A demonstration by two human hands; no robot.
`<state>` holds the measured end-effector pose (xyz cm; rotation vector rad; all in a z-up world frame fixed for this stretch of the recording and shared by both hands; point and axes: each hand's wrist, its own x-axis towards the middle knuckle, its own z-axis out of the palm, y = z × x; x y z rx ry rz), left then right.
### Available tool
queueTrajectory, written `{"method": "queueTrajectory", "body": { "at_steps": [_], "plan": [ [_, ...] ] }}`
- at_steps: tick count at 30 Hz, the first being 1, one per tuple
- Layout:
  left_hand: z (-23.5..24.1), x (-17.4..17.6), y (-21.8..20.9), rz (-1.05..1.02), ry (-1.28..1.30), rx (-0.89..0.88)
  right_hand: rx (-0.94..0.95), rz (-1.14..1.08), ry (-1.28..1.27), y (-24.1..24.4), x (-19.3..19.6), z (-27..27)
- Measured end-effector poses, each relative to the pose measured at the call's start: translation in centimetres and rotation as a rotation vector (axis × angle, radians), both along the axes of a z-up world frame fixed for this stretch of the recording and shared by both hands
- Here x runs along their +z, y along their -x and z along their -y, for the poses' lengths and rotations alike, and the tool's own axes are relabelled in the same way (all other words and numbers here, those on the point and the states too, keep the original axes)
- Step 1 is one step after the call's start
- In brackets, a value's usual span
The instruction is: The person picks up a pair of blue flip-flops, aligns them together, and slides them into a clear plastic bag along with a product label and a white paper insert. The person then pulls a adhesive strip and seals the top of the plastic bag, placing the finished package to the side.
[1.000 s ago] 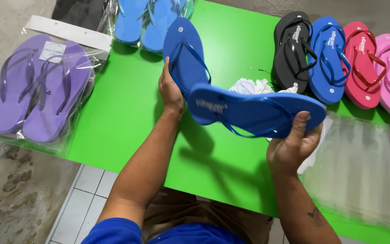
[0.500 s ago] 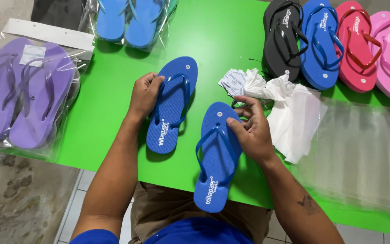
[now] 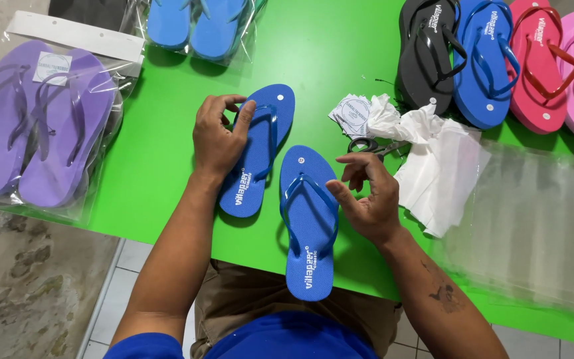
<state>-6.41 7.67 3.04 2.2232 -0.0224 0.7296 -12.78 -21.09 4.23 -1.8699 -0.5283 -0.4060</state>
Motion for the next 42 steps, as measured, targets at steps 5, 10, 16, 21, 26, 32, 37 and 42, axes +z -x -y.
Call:
{"method": "queueTrajectory", "body": {
  "at_steps": [5,10,16,21,26,32,37,42],
  "plan": [
    [0.7,-0.7,0.0,0.02,-0.049,-0.108,0.083,-0.088,0.067,0.3,-0.5,-0.6],
    [0.4,-1.7,-0.7,-0.035,-0.02,-0.139,0.176,-0.204,0.082,0.2,-0.3,-1.0],
    [0.1,-2.2,-1.8,-0.085,0.131,-0.054,0.232,-0.179,0.061,0.1,0.6,-1.2],
    [1.1,-0.9,-1.7,-0.143,0.484,-0.146,0.193,-0.149,0.031,0.1,1.8,-1.1],
    [1.2,0.3,-1.3,-0.199,0.542,-0.119,0.189,-0.103,0.006,-0.3,1.6,-1.1],
    [1.0,0.7,-1.4,-0.231,0.485,-0.089,0.196,-0.025,0.05,-0.6,0.5,-1.7],
    [0.9,0.5,-1.5,-0.263,0.488,-0.103,0.199,-0.048,0.042,-0.8,0.7,-2.4],
    [0.9,0.6,-1.7,-0.275,0.467,-0.109,0.21,-0.057,0.049,-1.1,0.5,-2.4]
  ]
}}
